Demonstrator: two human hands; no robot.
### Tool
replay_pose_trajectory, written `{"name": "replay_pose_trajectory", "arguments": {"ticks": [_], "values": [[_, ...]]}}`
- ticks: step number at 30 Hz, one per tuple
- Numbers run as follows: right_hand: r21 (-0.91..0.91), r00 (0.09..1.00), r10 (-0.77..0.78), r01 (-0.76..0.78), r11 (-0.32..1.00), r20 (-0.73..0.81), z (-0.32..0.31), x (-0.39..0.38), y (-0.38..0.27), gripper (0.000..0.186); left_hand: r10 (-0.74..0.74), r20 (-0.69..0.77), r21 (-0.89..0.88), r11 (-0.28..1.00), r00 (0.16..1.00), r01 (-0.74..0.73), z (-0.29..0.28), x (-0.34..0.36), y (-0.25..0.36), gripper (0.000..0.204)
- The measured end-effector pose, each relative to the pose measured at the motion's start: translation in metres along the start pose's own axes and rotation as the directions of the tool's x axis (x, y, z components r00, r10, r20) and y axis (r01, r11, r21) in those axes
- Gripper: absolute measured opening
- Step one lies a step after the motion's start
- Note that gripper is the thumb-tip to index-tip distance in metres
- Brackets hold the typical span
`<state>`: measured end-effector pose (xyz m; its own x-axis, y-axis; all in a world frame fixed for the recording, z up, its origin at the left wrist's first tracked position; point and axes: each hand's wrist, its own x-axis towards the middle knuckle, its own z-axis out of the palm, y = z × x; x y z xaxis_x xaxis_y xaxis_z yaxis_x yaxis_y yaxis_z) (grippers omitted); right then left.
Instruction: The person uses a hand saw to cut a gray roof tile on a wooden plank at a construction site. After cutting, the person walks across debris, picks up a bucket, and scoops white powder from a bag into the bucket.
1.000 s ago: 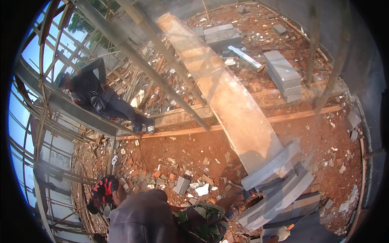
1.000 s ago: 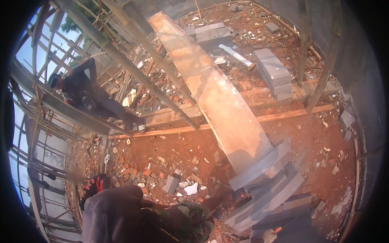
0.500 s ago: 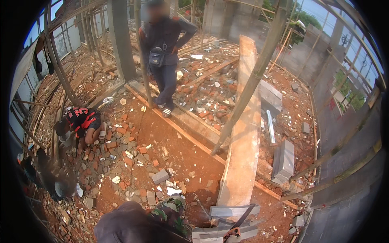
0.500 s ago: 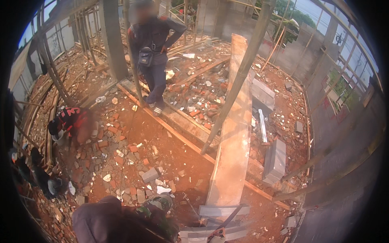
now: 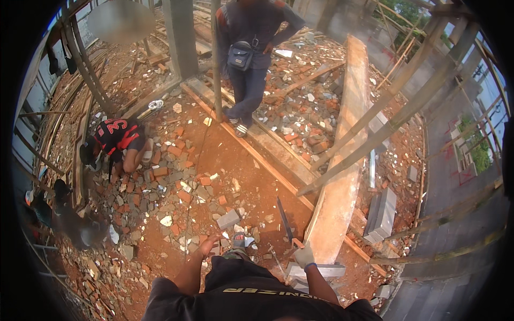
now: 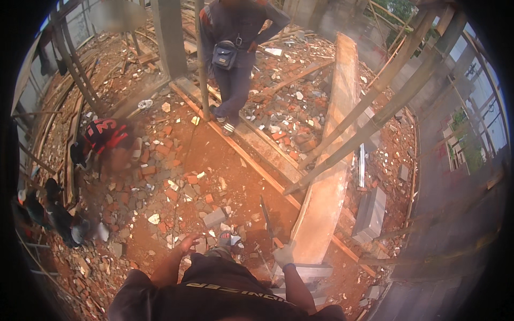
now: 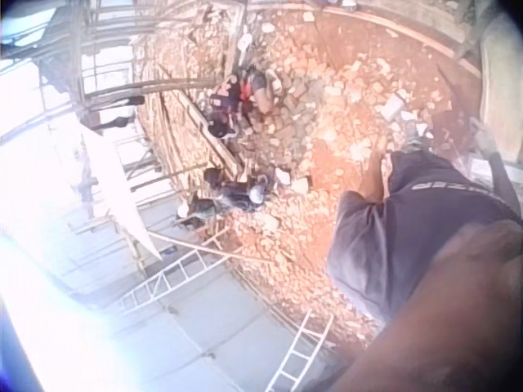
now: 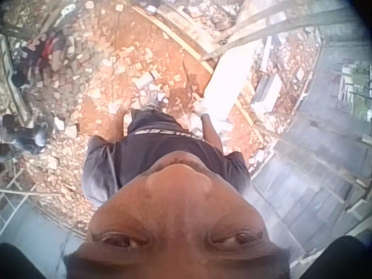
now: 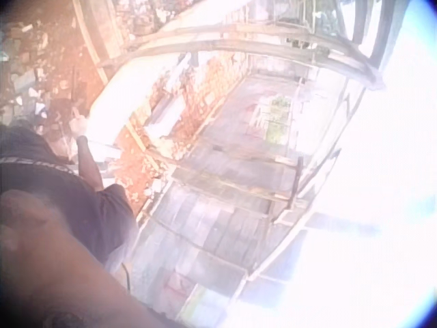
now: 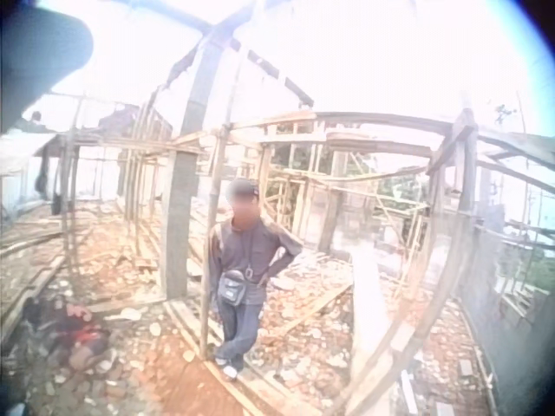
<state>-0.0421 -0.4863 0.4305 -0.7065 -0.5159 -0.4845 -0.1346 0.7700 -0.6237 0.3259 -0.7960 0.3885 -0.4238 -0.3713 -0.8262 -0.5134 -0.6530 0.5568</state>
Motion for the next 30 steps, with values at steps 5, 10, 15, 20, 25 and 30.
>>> {"name": "replay_pose_trajectory", "arguments": {"ticks": [5, 10, 15, 20, 25, 30], "values": [[-0.176, 0.988, 0.017, -0.044, 0.983, -0.151, -0.007, 0.023, -0.066, 0.029, -0.276, 0.120, 0.152, 0.954, 0.953, 0.257, -0.037, 0.003, -0.102, 0.071], [-0.078, 0.945, 0.183, -0.211, 0.974, -0.271, -0.013, 0.045, -0.104, 0.027, -0.378, 0.034, 0.153, 0.917, 0.925, 0.369, -0.041, 0.022, -0.066, 0.072], [0.007, 0.907, 0.277, -0.290, 0.957, -0.317, -0.022, 0.107, -0.132, 0.029, -0.357, -0.007, 0.050, 0.933, 0.934, 0.357, -0.034, 0.101, 0.050, 0.074], [0.090, 0.930, 0.313, -0.301, 0.949, -0.192, -0.055, 0.215, -0.171, 0.034, -0.271, -0.122, -0.278, 0.933, 0.955, 0.229, -0.022, 0.187, 0.219, 0.071], [0.147, 0.950, 0.278, -0.258, 0.955, -0.142, -0.112, 0.342, -0.218, 0.035, -0.251, -0.338, -0.155, 0.965, 0.907, 0.209, 0.008, 0.245, 0.354, 0.065], [-0.124, 0.946, 0.150, -0.192, 0.973, -0.286, -0.183, 0.470, -0.259, 0.036, -0.241, -0.264, -0.014, 0.969, 0.934, 0.246, 0.058, 0.280, 0.426, 0.061]]}}
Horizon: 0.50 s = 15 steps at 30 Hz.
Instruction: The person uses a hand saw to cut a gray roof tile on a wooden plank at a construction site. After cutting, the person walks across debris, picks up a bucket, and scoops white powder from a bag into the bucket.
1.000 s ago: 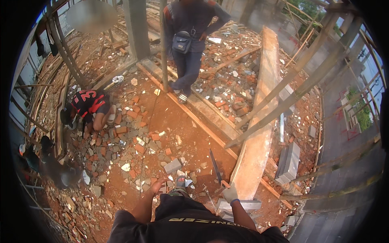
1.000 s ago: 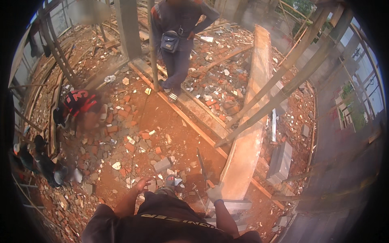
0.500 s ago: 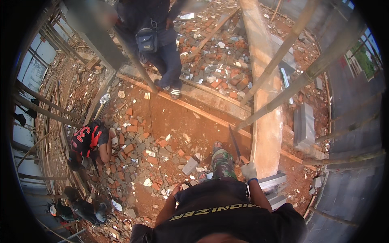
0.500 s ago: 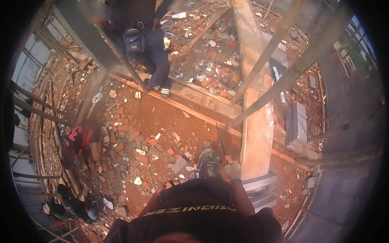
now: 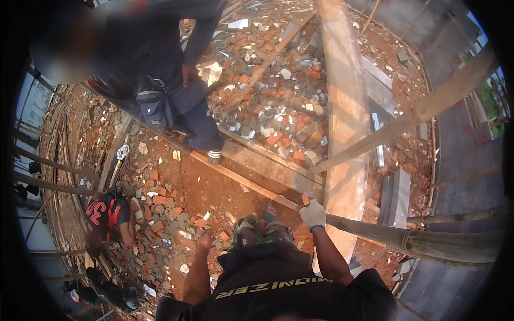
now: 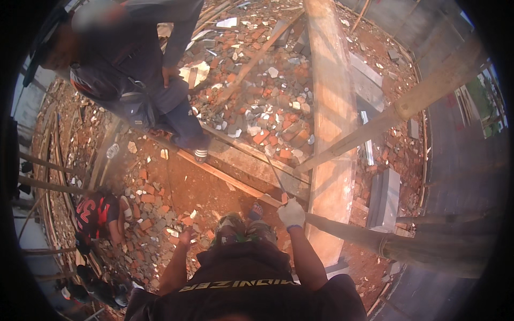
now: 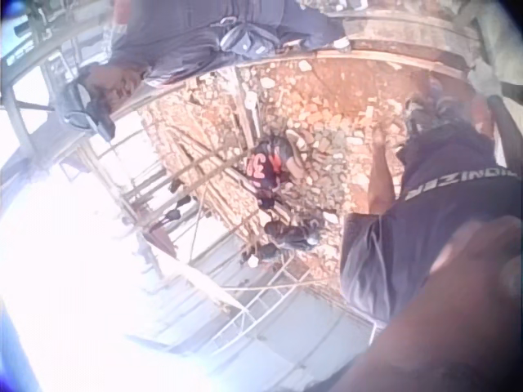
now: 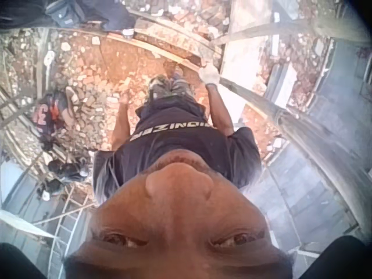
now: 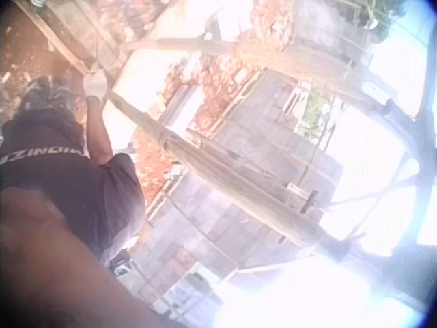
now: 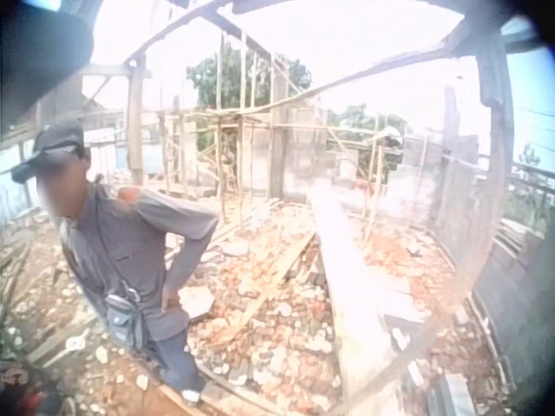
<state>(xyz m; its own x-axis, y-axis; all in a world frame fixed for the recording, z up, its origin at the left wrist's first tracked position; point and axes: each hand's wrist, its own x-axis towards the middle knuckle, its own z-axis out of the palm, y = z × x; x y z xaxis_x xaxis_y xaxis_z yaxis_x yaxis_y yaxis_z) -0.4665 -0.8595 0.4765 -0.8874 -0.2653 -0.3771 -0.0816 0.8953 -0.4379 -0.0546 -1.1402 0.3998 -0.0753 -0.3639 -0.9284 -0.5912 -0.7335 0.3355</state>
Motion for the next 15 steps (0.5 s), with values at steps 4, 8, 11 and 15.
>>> {"name": "replay_pose_trajectory", "arguments": {"ticks": [4, 8, 11, 15], "values": [[0.802, 0.907, 0.031, -0.386, 0.455, 0.419, -0.028, 0.105, -0.035, 0.039, -0.030, 0.035, 0.029, 0.999, 0.999, 0.029, 0.040, 0.006, 0.030, 0.058], [0.414, 0.996, -0.059, 0.027, 0.910, 0.065, -0.047, 0.195, -0.066, 0.037, -0.129, 0.388, -0.061, 0.984, 0.913, 0.165, 0.072, 0.036, 0.046, 0.060], [0.622, 0.987, 0.057, -0.139, 0.771, 0.151, -0.055, 0.249, -0.087, 0.032, -0.144, 0.571, -0.165, 0.944, 0.808, 0.284, 0.095, 0.053, 0.077, 0.064], [0.552, 0.973, 0.174, -0.228, 0.802, 0.150, -0.068, 0.305, -0.112, 0.035, -0.123, 0.570, -0.368, 0.846, 0.812, 0.387, 0.133, 0.044, 0.180, 0.065]]}}
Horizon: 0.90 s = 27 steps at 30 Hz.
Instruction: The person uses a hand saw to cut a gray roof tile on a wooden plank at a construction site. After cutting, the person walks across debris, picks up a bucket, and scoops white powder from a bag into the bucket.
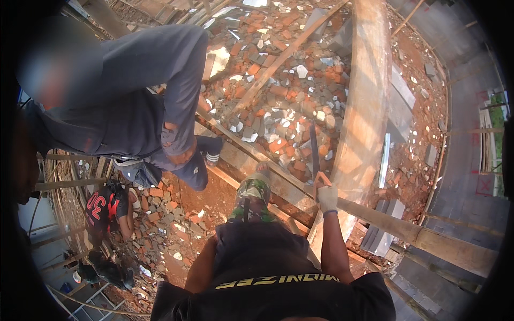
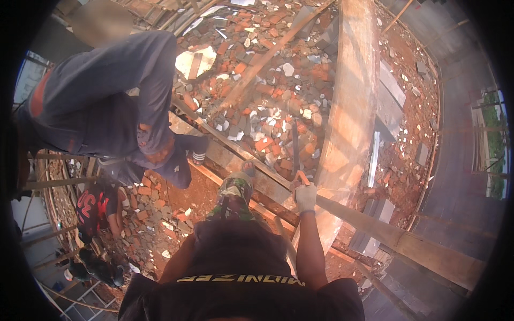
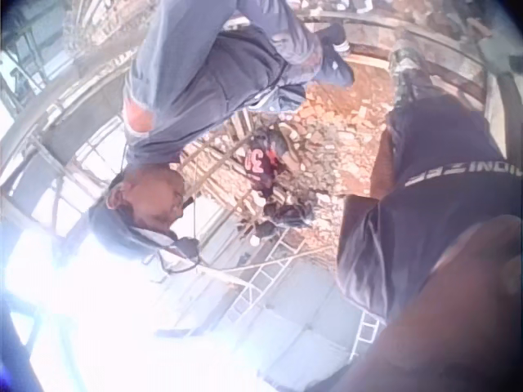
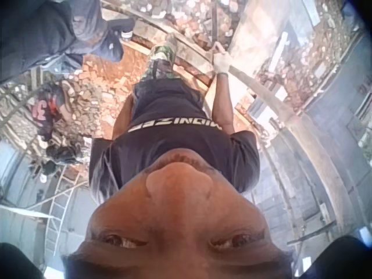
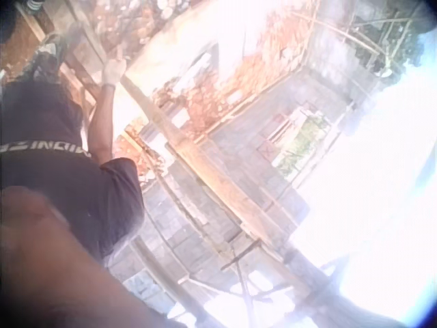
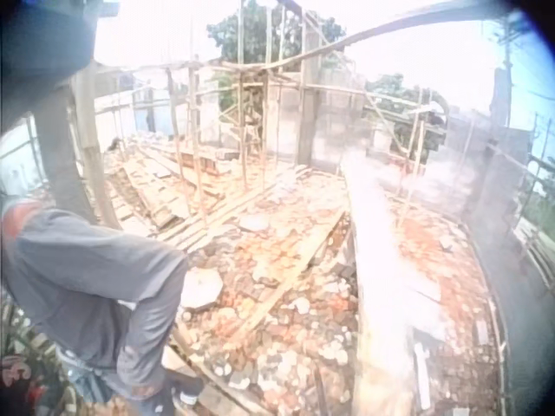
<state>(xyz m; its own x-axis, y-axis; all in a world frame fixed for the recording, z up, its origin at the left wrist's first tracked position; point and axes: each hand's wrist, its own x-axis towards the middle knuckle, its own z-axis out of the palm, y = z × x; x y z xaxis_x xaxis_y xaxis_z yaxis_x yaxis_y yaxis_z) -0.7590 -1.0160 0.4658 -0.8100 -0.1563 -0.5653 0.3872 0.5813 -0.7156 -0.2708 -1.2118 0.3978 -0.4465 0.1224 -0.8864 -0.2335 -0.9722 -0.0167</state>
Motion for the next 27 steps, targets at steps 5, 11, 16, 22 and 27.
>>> {"name": "replay_pose_trajectory", "arguments": {"ticks": [5, 11, 16, 22, 27], "values": [[0.021, 0.998, -0.035, 0.034, 0.999, 0.058, -0.009, 0.044, -0.051, 0.023, 0.219, -0.105, -0.111, 0.967, 0.970, -0.230, 0.094, -0.026, 0.083, 0.066], [-0.299, 0.978, -0.204, 0.209, 0.931, 0.050, -0.024, 0.096, -0.132, 0.027, 0.421, -0.003, 0.376, 0.841, 0.907, -0.389, 0.118, -0.006, 0.110, 0.071], [-0.190, 0.988, -0.145, 0.154, 0.970, 0.061, -0.024, 0.171, -0.221, 0.023, 0.186, -0.022, 0.199, 0.964, 0.982, -0.178, 0.173, 0.035, 0.133, 0.071], [-0.413, 0.955, -0.275, 0.296, 0.861, 0.112, -0.014, 0.327, -0.360, 0.029, 0.079, 0.004, -0.092, 0.993, 0.997, -0.078, 0.304, 0.129, 0.247, 0.070], [-0.595, 0.944, -0.266, 0.330, 0.733, 0.195, -0.016, 0.461, -0.505, 0.041, 0.119, 0.169, -0.376, 0.925, 0.979, -0.047, 0.451, 0.175, 0.386, 0.070]]}}
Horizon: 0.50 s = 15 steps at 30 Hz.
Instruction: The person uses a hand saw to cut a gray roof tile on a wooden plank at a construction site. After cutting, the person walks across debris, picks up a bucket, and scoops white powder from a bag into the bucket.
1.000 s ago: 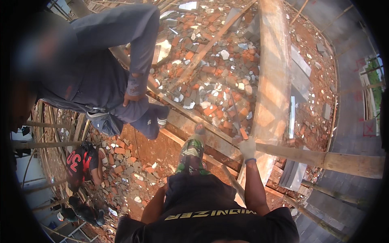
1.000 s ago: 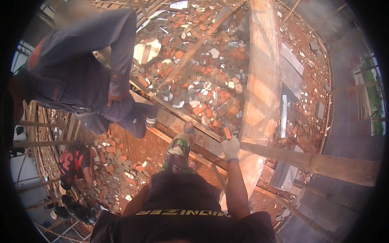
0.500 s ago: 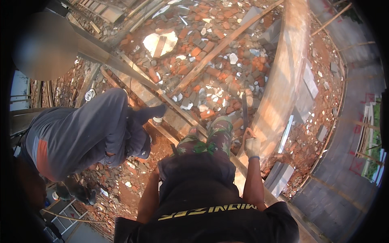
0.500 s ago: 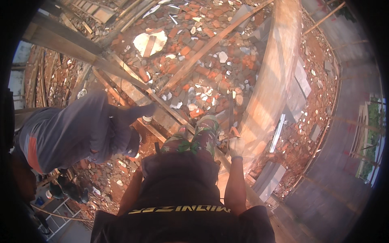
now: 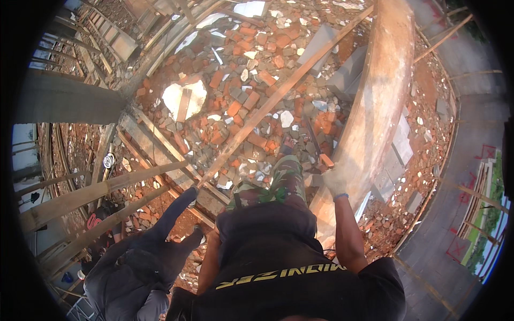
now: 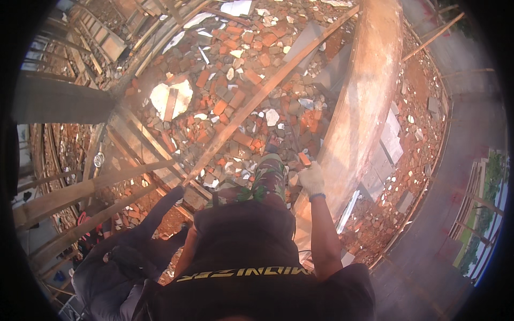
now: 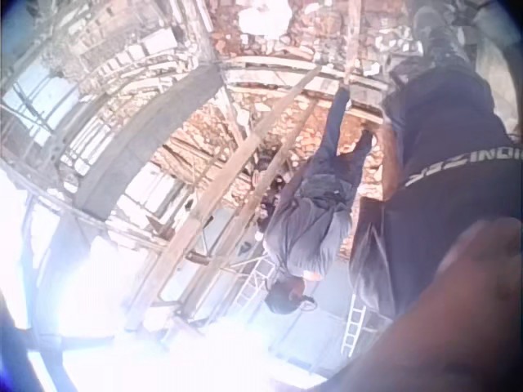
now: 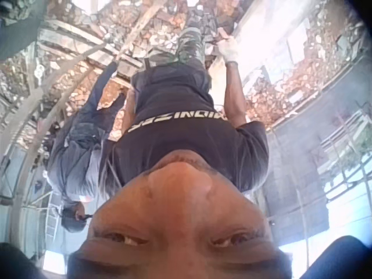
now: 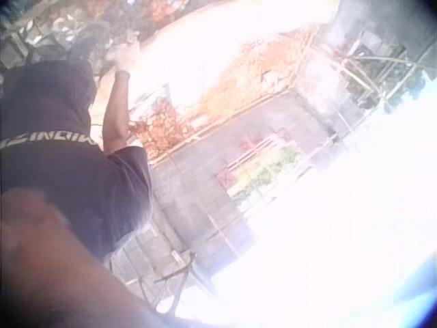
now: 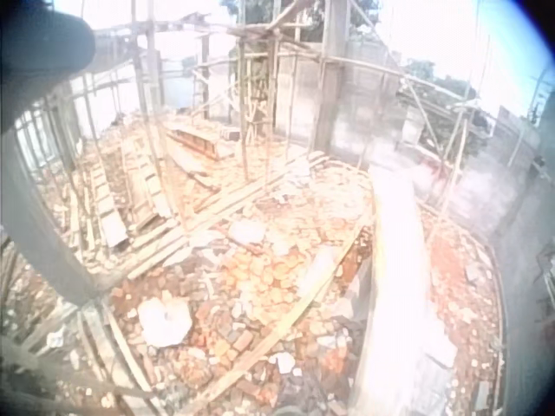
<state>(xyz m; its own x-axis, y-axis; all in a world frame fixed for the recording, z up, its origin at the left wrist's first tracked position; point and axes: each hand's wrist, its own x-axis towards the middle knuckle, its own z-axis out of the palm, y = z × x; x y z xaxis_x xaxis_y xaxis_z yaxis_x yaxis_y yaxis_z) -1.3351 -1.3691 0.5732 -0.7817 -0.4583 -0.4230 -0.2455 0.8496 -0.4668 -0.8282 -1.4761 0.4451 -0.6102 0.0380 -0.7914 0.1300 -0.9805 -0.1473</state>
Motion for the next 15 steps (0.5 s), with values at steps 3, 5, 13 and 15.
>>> {"name": "replay_pose_trajectory", "arguments": {"ticks": [3, 5, 13, 15], "values": [[0.184, 1.000, -0.003, 0.006, 0.983, -0.015, -0.056, 0.075, -0.038, 0.028, 0.276, -0.031, 0.062, 0.960, 0.961, -0.274, 0.111, 0.004, 0.064, 0.069], [0.331, 0.987, -0.142, 0.157, 0.930, -0.068, -0.089, 0.115, -0.061, 0.036, 0.514, -0.122, 0.188, 0.852, 0.849, -0.488, 0.171, -0.007, 0.112, 0.069], [0.365, 0.999, -0.029, 0.042, 0.930, -0.041, -0.137, 0.223, -0.120, 0.019, 0.439, -0.512, 0.505, 0.849, 0.739, -0.154, 0.273, 0.040, 0.202, 0.073], [0.556, 0.998, 0.057, -0.065, 0.829, 0.031, -0.125, 0.248, -0.128, 0.017, 0.260, -0.583, 0.447, 0.894, 0.770, 0.037, 0.276, 0.077, 0.209, 0.071]]}}
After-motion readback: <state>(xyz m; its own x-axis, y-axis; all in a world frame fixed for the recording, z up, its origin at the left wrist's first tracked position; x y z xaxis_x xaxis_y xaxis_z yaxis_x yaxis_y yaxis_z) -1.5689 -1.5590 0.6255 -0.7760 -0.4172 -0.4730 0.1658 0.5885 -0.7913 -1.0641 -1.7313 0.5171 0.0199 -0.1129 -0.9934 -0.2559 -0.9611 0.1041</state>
